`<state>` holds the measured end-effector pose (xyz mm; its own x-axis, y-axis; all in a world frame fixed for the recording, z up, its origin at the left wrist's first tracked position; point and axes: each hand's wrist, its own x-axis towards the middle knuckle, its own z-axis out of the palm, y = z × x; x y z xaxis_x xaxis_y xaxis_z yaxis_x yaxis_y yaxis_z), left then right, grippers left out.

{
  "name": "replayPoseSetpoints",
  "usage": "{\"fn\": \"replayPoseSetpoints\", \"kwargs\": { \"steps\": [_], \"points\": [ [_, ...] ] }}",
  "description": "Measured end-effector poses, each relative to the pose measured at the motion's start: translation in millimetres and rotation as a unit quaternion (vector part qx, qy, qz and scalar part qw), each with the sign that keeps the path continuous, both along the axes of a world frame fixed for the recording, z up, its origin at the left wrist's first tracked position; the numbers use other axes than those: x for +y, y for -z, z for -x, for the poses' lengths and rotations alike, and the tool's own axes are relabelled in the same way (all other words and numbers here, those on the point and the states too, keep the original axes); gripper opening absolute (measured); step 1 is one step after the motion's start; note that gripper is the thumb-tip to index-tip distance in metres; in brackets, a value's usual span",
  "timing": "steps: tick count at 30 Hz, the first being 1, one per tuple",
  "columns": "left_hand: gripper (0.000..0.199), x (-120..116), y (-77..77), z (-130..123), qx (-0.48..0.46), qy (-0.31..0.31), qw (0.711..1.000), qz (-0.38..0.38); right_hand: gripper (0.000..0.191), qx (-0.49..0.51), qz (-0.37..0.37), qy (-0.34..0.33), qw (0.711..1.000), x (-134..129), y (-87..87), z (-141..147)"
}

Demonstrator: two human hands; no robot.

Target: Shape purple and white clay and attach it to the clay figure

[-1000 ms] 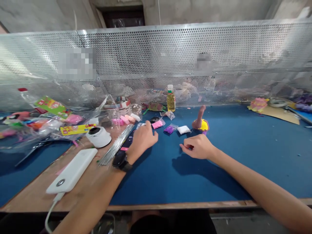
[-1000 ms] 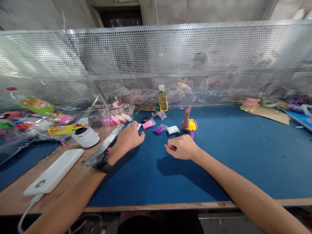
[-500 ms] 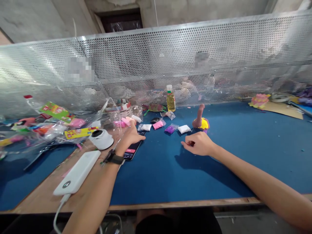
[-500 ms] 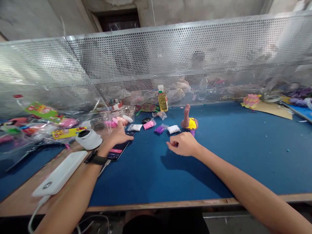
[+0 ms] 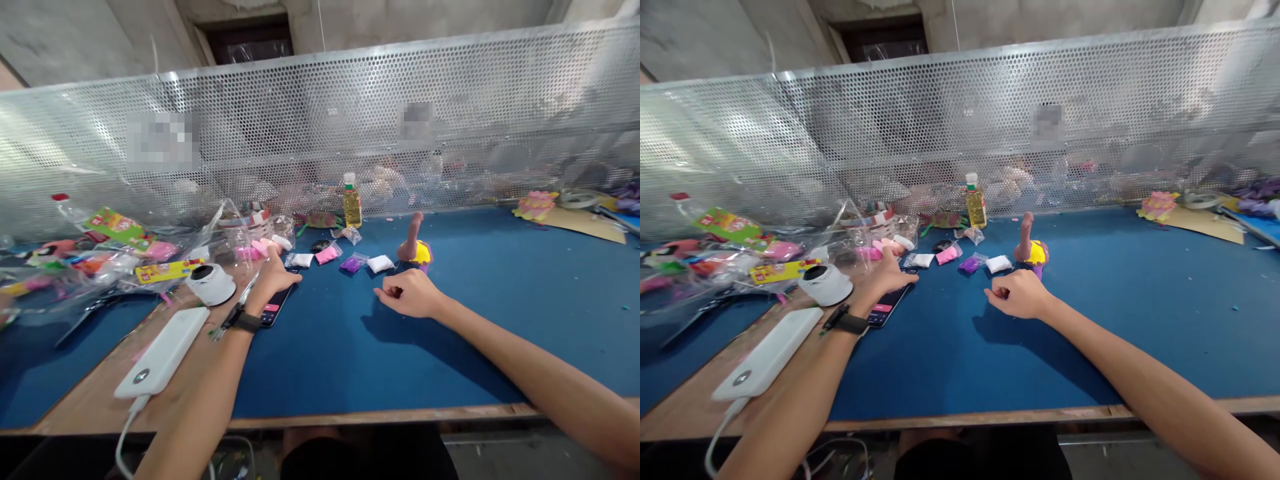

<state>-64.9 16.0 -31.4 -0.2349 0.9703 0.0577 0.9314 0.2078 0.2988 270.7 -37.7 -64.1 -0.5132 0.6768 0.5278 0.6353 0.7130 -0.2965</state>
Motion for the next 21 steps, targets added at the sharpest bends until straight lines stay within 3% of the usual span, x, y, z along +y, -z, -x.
{"fn": "replayPoseSetpoints", "kwargs": {
  "steps": [6,11,13,17,19,21],
  "points": [
    [0.079,2.7,1.7,4.5,-0.014,-0.001,1.000,0.001,0.043,0.009,0.003,-0.002,1.000,0.2,-0.3,0.2],
    [0.086,6.5,-0.5,7.7,-0.006,0.035,0.999,-0.017,0.043,0.011,0.004,-0.009,1.000,0.7,0.2,0.5],
    [0.079,5.8,-4.1,2.1,-0.001,0.049,0.998,-0.038,0.043,0.008,0.006,-0.008,1.000,0.5,0.1,0.6],
    [0.038,-0.7,-6.8,-32.6,-0.008,0.130,0.991,-0.031,0.042,-0.009,0.021,0.002,1.000,0.4,-0.6,0.8],
    [0.038,-4.1,-1.8,-59.0,-0.016,0.194,0.980,-0.040,0.041,-0.026,0.035,0.008,0.999,1.3,-0.2,0.6],
    [0.048,-5.6,6.9,-85.8,-0.011,0.218,0.975,-0.045,0.040,-0.052,0.055,0.016,0.997,2.8,1.3,0.4]
  ]
}}
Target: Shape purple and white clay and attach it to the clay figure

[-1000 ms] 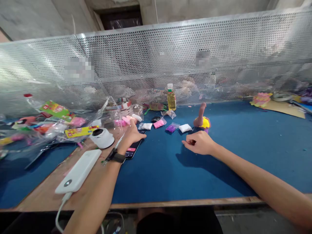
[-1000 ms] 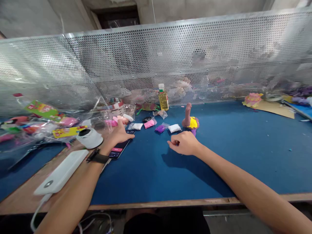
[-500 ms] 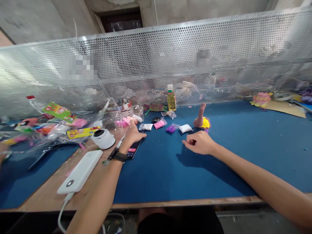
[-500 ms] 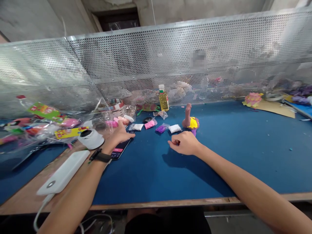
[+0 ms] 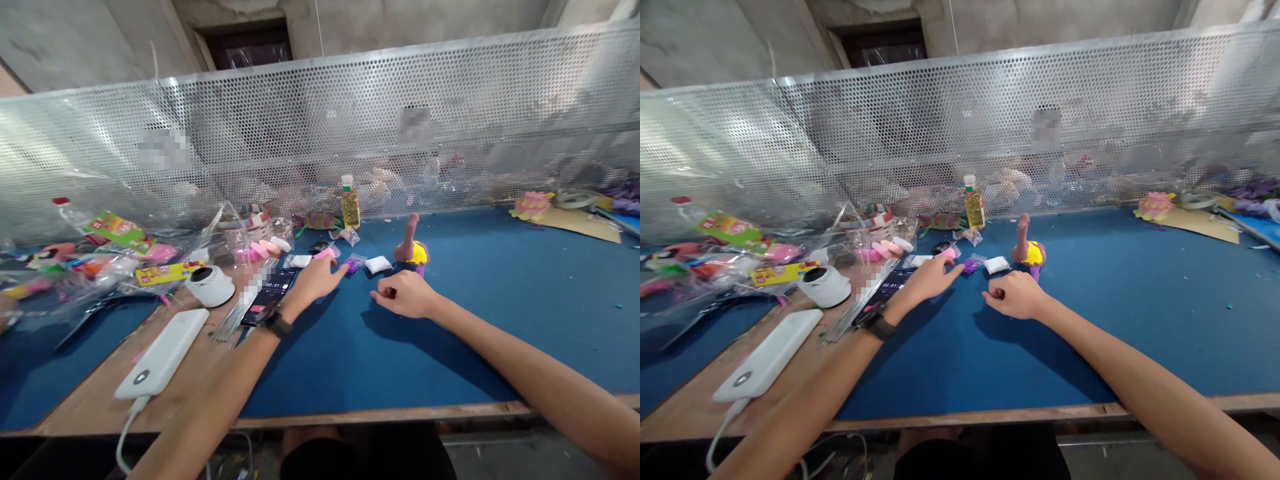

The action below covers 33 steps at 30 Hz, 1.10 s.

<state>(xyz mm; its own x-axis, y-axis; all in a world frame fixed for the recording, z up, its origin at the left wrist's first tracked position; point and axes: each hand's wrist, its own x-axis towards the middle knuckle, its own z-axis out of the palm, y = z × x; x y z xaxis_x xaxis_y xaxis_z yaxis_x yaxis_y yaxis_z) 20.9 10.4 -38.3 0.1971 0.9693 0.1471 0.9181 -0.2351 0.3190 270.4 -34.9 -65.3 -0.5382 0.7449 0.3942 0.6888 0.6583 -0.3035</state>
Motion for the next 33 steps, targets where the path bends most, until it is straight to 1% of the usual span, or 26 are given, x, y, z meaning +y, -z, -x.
{"fn": "replayPoseSetpoints", "kwargs": {
  "steps": [2,4,6,8,11,14,16,19,21,23,26,29,31,33],
  "points": [
    [0.058,0.9,9.7,-22.8,0.031,-0.002,1.000,0.001,0.039,-0.030,0.022,0.011,0.999,1.7,2.4,-0.3],
    [0.057,4.2,17.6,-38.9,0.065,-0.002,0.998,0.001,0.036,-0.052,0.042,0.023,0.998,3.2,4.5,-0.5],
    [0.052,9.3,22.0,-47.8,0.089,-0.007,0.996,-0.009,0.032,-0.059,0.059,0.030,0.996,3.9,5.5,-0.6],
    [0.050,15.4,22.8,-50.6,0.101,-0.022,0.995,-0.012,0.029,-0.060,0.070,0.034,0.995,3.8,4.8,-0.4],
    [0.050,22.4,20.1,-46.3,0.092,-0.040,0.995,0.004,0.026,-0.052,0.081,0.037,0.995,2.5,2.1,0.3],
    [0.051,20.7,17.8,-35.9,0.039,-0.035,0.999,0.014,0.017,-0.007,0.089,0.042,0.995,1.7,0.7,2.0],
    [0.053,12.6,17.9,-28.3,-0.018,-0.004,1.000,0.004,0.017,0.048,0.097,0.053,0.993,1.5,1.6,4.0],
    [0.057,-6.2,20.3,-20.2,-0.066,0.064,0.995,-0.033,0.030,0.148,0.133,0.073,0.977,1.0,4.7,8.2],
    [0.050,-18.4,22.8,-18.2,-0.082,0.073,0.993,-0.046,0.032,0.200,0.149,0.083,0.965,0.4,7.1,11.2],
    [0.042,-27.4,25.8,-18.9,-0.102,0.078,0.991,-0.041,0.030,0.237,0.149,0.092,0.956,0.1,8.9,12.9],
    [0.038,-34.4,31.0,-21.6,-0.113,0.097,0.988,-0.040,0.025,0.269,0.163,0.078,0.946,1.6,10.3,11.8],
    [0.037,-35.2,35.8,-22.0,-0.139,0.096,0.985,-0.040,0.022,0.285,0.217,0.069,0.931,4.3,10.0,8.9],
    [0.036,-34.1,37.6,-20.3,-0.169,0.091,0.981,-0.036,0.021,0.300,0.277,0.087,0.909,5.1,9.0,8.6],
    [0.035,-33.4,38.1,-18.3,-0.186,0.103,0.977,-0.029,0.026,0.313,0.326,0.099,0.887,4.4,7.6,9.8]
  ]
}}
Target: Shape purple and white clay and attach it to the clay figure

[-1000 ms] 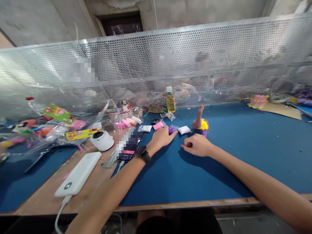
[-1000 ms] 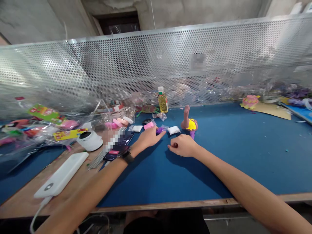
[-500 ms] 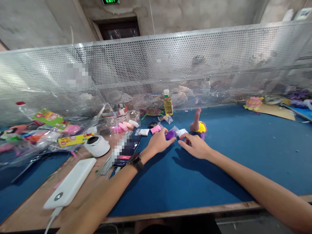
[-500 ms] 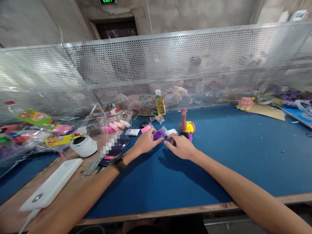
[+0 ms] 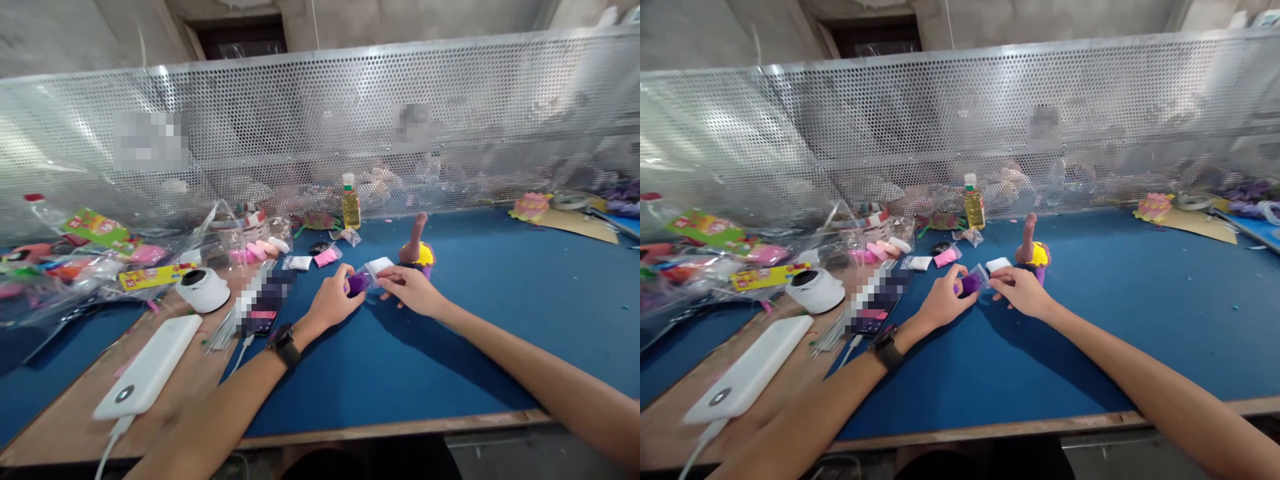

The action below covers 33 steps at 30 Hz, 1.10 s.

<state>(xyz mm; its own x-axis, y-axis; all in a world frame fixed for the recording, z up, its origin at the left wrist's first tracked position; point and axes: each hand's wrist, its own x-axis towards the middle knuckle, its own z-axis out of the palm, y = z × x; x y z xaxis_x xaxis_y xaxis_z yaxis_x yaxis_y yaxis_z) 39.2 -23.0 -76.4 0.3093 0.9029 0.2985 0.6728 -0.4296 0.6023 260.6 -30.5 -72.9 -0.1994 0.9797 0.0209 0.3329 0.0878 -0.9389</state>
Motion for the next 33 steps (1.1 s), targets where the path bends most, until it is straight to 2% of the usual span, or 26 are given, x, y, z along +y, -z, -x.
{"fn": "replayPoseSetpoints", "kwargs": {
  "steps": [3,8,10,12,13,16,18,23,26,30,33],
  "points": [
    [0.034,-0.9,0.4,0.8,0.006,0.029,1.000,-0.004,0.032,0.009,0.017,-0.024,1.000,-2.2,-1.7,1.7],
    [0.036,-3.0,3.5,-2.6,-0.009,0.017,1.000,-0.019,0.040,-0.032,-0.039,-0.064,0.997,-3.6,-1.1,-0.5],
    [0.028,-3.7,3.0,-3.5,-0.026,0.009,0.999,-0.034,0.038,-0.052,-0.058,-0.057,0.995,-4.6,-1.4,-1.0],
    [0.014,-5.8,0.5,-4.3,-0.033,0.028,0.998,-0.038,0.037,-0.080,-0.085,-0.054,0.992,-7.0,-3.1,-0.6],
    [0.016,-7.6,-1.4,-4.8,-0.033,0.047,0.998,-0.033,0.036,-0.098,-0.106,-0.057,0.988,-8.6,-4.4,-0.1],
    [0.031,-14.1,-6.9,-7.2,-0.039,0.099,0.994,-0.004,0.027,-0.158,-0.194,-0.075,0.965,-13.9,-7.7,1.7],
    [0.035,-18.0,-8.9,-8.8,-0.043,0.119,0.992,0.002,0.021,-0.197,-0.241,-0.090,0.946,-16.4,-8.4,2.4],
    [0.029,-21.2,-7.3,-10.7,-0.007,0.122,0.992,-0.021,0.015,-0.271,-0.311,-0.123,0.902,-19.9,-7.1,2.8],
    [0.029,-20.8,-5.8,-11.2,0.025,0.114,0.993,-0.032,0.021,-0.291,-0.334,-0.126,0.888,-21.7,-7.3,2.9],
    [0.031,-20.9,-6.6,-10.6,0.048,0.119,0.991,-0.039,0.020,-0.286,-0.335,-0.123,0.889,-22.0,-7.7,2.5],
    [0.030,-20.8,-7.5,-9.1,0.049,0.132,0.989,-0.037,0.013,-0.253,-0.291,-0.108,0.916,-21.1,-6.9,1.6]
  ]
}}
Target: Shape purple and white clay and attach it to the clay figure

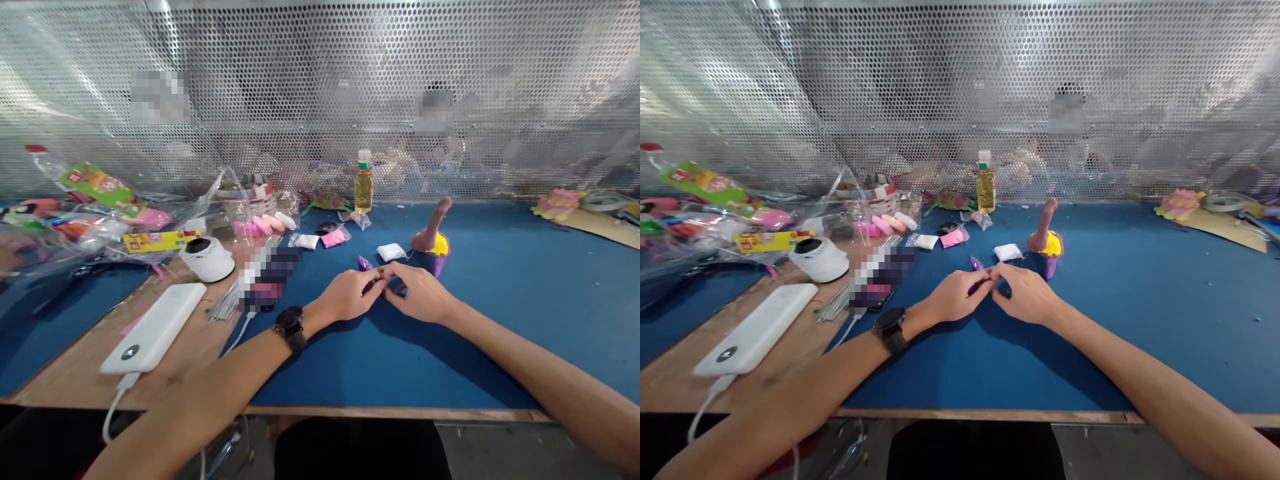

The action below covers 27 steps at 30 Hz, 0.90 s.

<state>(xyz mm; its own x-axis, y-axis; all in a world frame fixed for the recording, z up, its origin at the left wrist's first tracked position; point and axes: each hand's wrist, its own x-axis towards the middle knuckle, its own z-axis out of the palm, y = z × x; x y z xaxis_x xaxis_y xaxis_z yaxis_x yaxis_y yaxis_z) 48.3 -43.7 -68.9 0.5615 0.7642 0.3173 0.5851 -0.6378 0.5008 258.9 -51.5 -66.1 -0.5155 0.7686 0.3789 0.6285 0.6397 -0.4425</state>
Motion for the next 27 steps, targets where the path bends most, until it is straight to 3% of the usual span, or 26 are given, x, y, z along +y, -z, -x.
{"fn": "replayPoseSetpoints", "kwargs": {
  "steps": [10,27],
  "points": [
    [0.028,1.9,-0.2,1.6,-0.008,-0.009,1.000,0.013,0.021,0.086,0.088,-0.017,0.992,1.9,-0.5,-0.5],
    [0.024,-2.4,5.0,-3.2,0.020,-0.083,0.994,-0.072,0.030,0.037,0.033,-0.041,0.998,0.8,9.6,0.5]
  ]
}}
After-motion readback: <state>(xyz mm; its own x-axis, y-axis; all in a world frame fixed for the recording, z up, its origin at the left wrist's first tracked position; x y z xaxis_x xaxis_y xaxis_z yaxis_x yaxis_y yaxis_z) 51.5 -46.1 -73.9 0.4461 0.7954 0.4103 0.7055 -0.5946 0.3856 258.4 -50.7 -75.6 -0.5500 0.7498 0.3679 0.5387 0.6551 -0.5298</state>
